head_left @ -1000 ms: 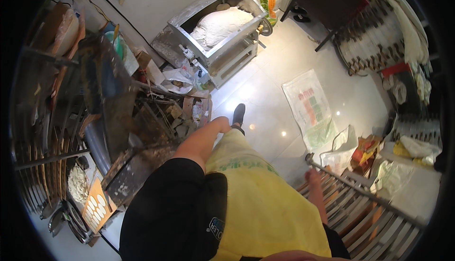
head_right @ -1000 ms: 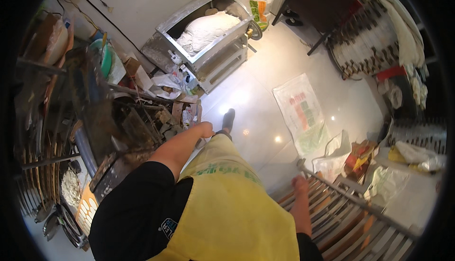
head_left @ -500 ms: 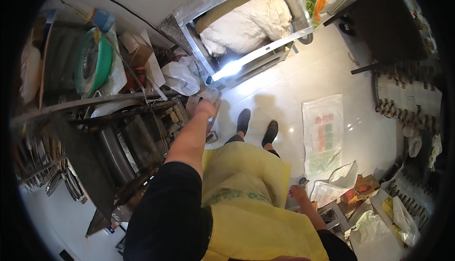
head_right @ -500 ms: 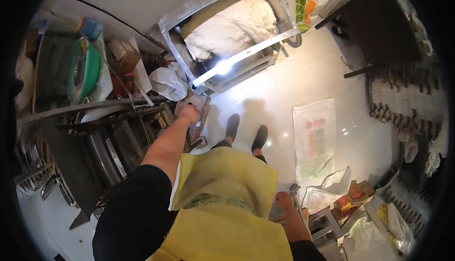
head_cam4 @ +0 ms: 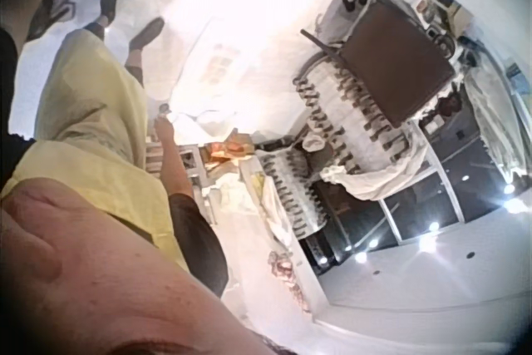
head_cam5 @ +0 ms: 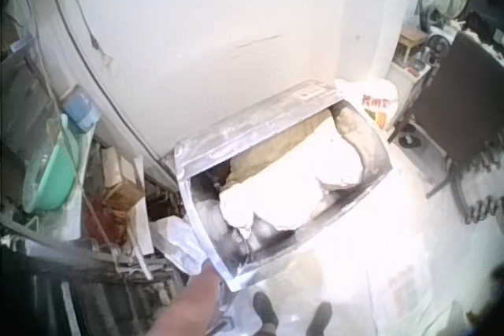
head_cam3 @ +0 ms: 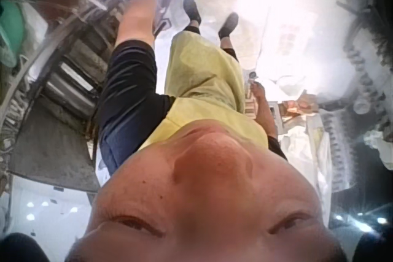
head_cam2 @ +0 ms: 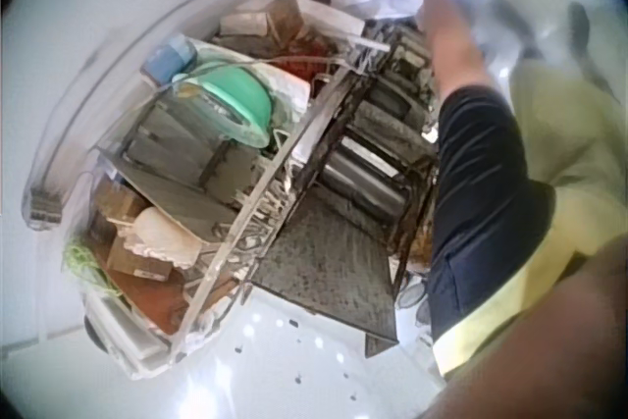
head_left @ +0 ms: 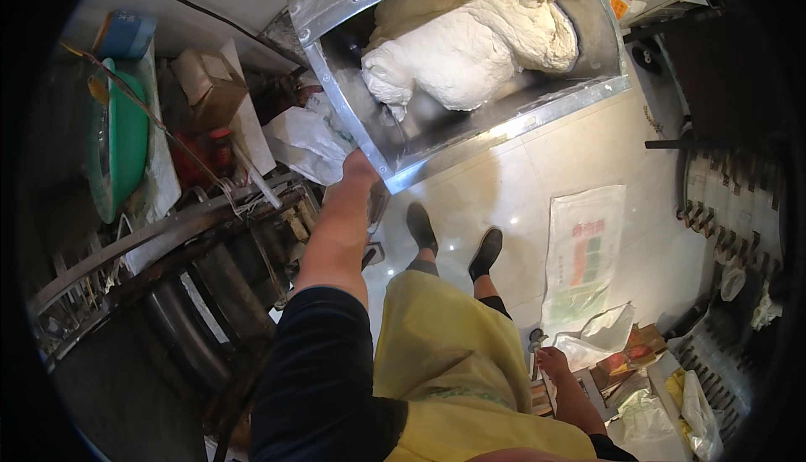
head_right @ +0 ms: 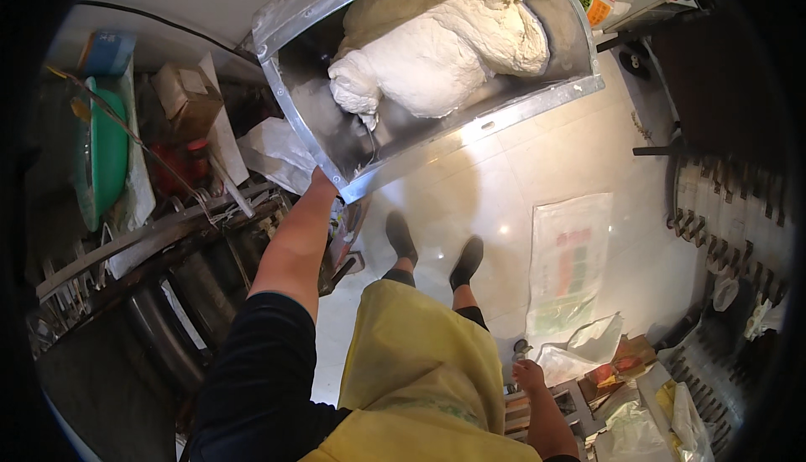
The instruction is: The person places round dough discs onto a hot griddle using a metal spatula. They arrange the discs in a circular pattern on the cooking surface and then cover the griddle with a lid. The person repeats this process with a second batch of dough discs.
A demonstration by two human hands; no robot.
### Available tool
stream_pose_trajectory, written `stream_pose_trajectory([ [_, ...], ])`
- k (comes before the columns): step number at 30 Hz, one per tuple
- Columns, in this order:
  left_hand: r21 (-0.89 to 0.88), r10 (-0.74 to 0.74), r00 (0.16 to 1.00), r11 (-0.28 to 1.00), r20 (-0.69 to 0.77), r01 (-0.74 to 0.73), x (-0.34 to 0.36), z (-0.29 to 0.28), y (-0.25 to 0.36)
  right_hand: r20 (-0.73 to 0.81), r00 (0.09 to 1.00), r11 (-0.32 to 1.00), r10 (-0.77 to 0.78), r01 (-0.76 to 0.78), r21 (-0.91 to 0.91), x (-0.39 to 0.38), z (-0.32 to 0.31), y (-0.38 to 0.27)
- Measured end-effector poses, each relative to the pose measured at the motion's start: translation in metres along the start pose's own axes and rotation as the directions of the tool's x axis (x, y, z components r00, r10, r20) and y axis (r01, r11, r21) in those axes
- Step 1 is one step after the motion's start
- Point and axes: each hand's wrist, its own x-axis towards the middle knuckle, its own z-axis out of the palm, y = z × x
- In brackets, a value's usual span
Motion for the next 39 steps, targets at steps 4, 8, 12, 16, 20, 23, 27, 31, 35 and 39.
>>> stream_pose_trajectory([
  [4, 0.124, 0.03, 0.999, 0.992, 0.033, -0.034, -0.003, -0.015, -0.004, -0.071, 0.997, 0.997, -0.002, -0.004, -0.078, -0.006, 0.009, -0.06],
  [8, 0.214, 0.083, 0.994, 0.972, 0.07, -0.096, 0.002, -0.028, -0.011, -0.085, 0.996, 0.995, 0.005, -0.014, -0.101, -0.007, 0.021, -0.083],
  [12, 0.334, 0.169, 0.979, 0.922, 0.114, -0.198, 0.009, -0.036, -0.009, -0.066, 0.998, 0.999, 0.001, -0.003, -0.033, -0.001, 0.028, -0.08],
  [16, 0.417, 0.237, 0.964, 0.869, 0.122, -0.266, 0.005, -0.042, 0.003, 0.019, 0.999, 0.998, -0.046, 0.047, -0.045, 0.009, 0.017, -0.07],
  [20, -0.248, 0.124, 0.984, 0.957, -0.13, -0.153, -0.022, -0.064, 0.039, -0.004, 0.997, 0.991, -0.073, 0.072, -0.113, 0.004, 0.034, -0.074],
  [23, -0.149, -0.182, 0.95, 0.978, -0.254, 0.147, -0.061, 0.011, 0.025, 0.048, 0.98, 0.967, -0.193, 0.199, -0.162, 0.007, -0.005, -0.045],
  [27, 0.085, -0.238, 0.971, 0.968, 0.016, 0.236, -0.145, 0.012, 0.102, -0.06, 0.994, 0.995, -0.088, 0.09, 0.039, -0.007, 0.018, -0.076],
  [31, 0.123, -0.067, 0.944, 0.992, 0.324, 0.028, -0.231, 0.03, 0.141, -0.131, 0.967, 0.974, -0.216, 0.205, -0.096, -0.024, -0.002, -0.072],
  [35, 0.136, 0.026, 0.886, 0.986, 0.463, -0.1, -0.275, 0.002, 0.182, -0.164, 0.956, 0.965, -0.244, 0.256, 0.058, -0.052, -0.024, -0.058],
  [39, 0.057, 0.075, 0.808, 0.99, 0.584, -0.133, -0.28, -0.035, 0.212, -0.283, 0.935, 0.938, -0.214, 0.278, 0.208, -0.099, -0.04, -0.037],
])
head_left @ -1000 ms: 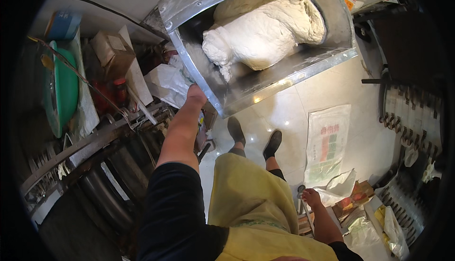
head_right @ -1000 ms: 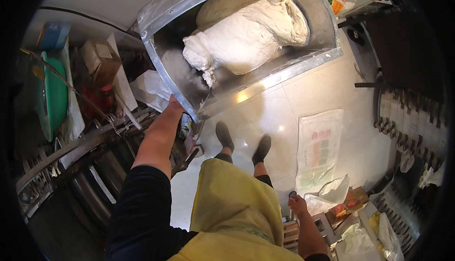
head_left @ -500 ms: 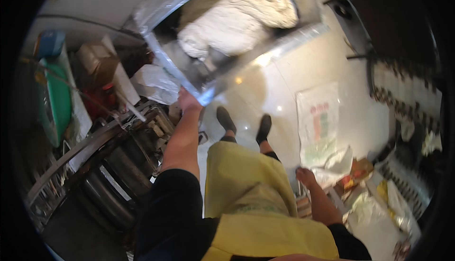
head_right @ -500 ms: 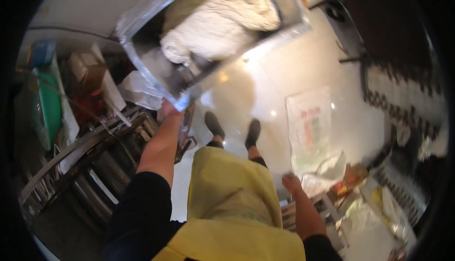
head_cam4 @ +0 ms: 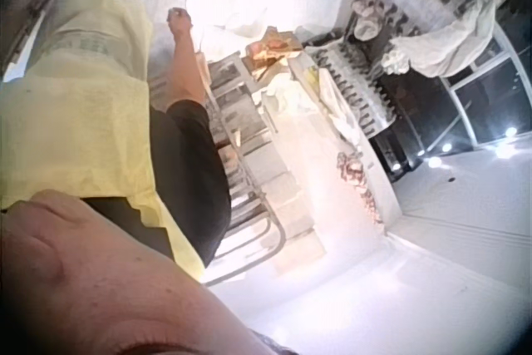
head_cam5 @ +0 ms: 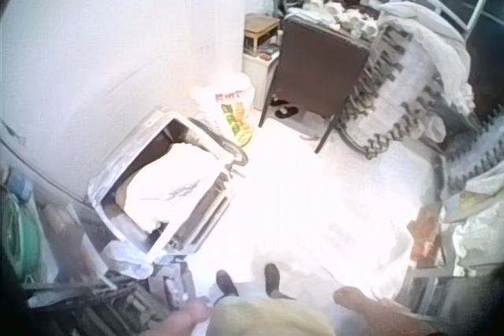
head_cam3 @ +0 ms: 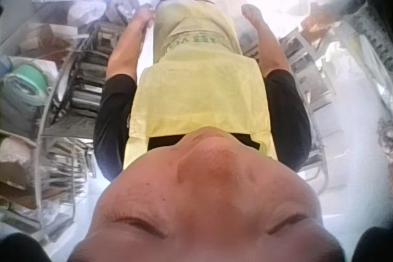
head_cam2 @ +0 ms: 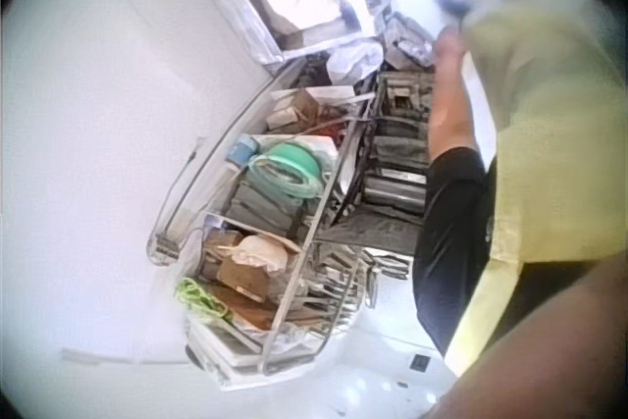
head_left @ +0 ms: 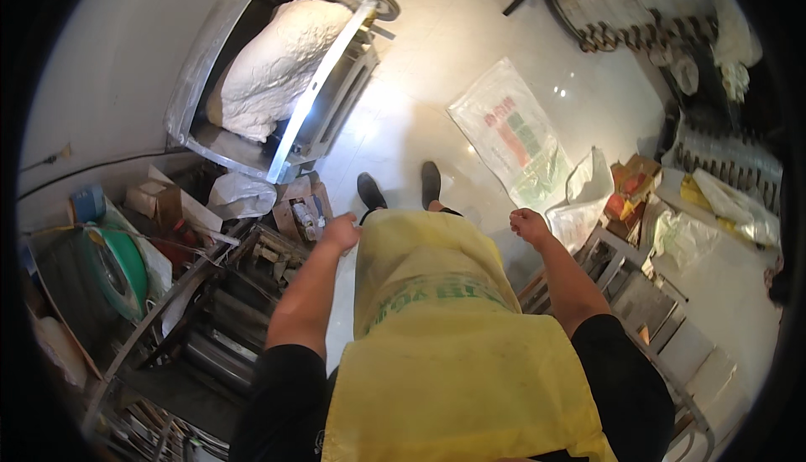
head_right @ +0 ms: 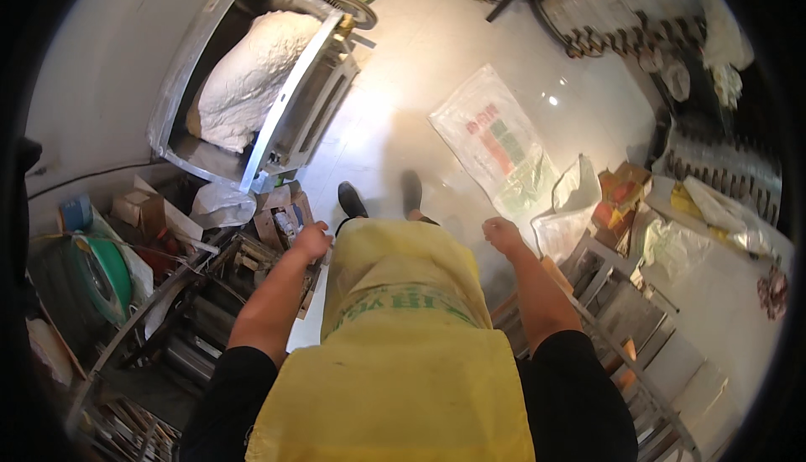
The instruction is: The person places round dough discs onto a hot griddle using a metal spatula. They arrange the discs in a circular pattern on the cooking surface and then cover the griddle with a lid. The person repeats this process with a second batch of dough discs.
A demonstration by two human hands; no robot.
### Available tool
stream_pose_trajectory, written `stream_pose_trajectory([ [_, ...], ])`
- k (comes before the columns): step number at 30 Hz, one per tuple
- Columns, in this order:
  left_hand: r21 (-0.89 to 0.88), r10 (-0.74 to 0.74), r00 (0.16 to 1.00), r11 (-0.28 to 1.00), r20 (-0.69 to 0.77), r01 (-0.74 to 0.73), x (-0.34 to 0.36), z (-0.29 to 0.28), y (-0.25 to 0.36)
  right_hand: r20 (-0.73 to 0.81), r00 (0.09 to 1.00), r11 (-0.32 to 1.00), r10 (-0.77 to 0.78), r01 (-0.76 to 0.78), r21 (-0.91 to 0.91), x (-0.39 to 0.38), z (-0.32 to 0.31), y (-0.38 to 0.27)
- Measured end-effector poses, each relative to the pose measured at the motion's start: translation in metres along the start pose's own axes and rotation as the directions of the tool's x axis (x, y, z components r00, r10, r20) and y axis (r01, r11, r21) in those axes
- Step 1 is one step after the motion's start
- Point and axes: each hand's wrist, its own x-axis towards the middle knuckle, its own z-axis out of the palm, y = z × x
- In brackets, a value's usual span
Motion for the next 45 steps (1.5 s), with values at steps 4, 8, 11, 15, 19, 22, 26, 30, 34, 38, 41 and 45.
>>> stream_pose_trajectory([
  [4, 0.19, 0.153, 0.985, 0.972, -0.081, -0.135, -0.003, -0.041, 0.007, -0.018, 1.0, 0.994, 0.021, -0.019, 0.106, -0.038, -0.026, 0.024],
  [8, 0.205, 0.134, 0.954, 0.975, -0.269, -0.079, -0.024, -0.099, 0.023, 0.174, 0.976, 0.977, 0.131, -0.157, 0.144, -0.044, -0.048, 0.095],
  [11, 0.245, 0.148, 0.917, 0.968, -0.37, -0.058, -0.042, -0.107, 0.011, 0.128, 0.983, 0.964, 0.135, -0.16, 0.213, -0.053, -0.053, 0.129],
  [15, 0.317, 0.139, 0.933, 0.948, -0.333, -0.028, -0.058, -0.089, 0.046, 0.074, 0.982, 0.979, -0.172, 0.161, 0.126, -0.022, -0.086, 0.213],
  [19, 0.313, 0.149, 0.969, 0.946, -0.199, -0.081, -0.065, -0.024, 0.098, 0.018, 0.997, 0.889, 0.08, -0.08, 0.451, -0.05, -0.129, 0.191],
  [22, 0.276, 0.181, 0.98, 0.949, -0.08, -0.152, -0.071, 0.011, 0.133, -0.084, 0.968, 0.806, 0.236, -0.147, 0.573, -0.065, -0.155, 0.192],
  [26, 0.062, 0.133, 0.988, 0.99, -0.084, -0.128, -0.09, 0.019, 0.127, -0.021, 0.974, 0.885, 0.225, -0.195, 0.423, -0.027, -0.174, 0.233],
  [30, 0.029, 0.009, 0.974, 1.0, -0.224, -0.003, -0.102, -0.029, 0.113, 0.057, 0.962, 0.952, -0.269, 0.274, -0.133, 0.086, -0.162, 0.304],
  [34, 0.049, -0.176, 0.944, 0.979, -0.278, 0.197, -0.137, -0.042, 0.082, -0.03, 0.945, 0.944, -0.326, 0.327, 0.048, 0.084, -0.171, 0.188],
  [38, 0.37, -0.127, 0.975, 0.91, -0.184, 0.188, -0.128, -0.04, 0.103, -0.103, 0.986, 0.895, -0.135, 0.166, 0.415, 0.029, -0.182, 0.105],
  [41, 0.218, -0.01, 0.971, 0.974, -0.238, 0.063, -0.115, -0.037, 0.17, -0.057, 0.99, 0.873, -0.129, 0.14, 0.466, 0.031, -0.188, 0.12],
  [45, 0.091, 0.191, 0.93, 0.981, -0.314, -0.171, -0.095, -0.03, 0.21, 0.055, 0.942, 0.937, -0.332, 0.336, -0.092, 0.076, -0.189, 0.215],
])
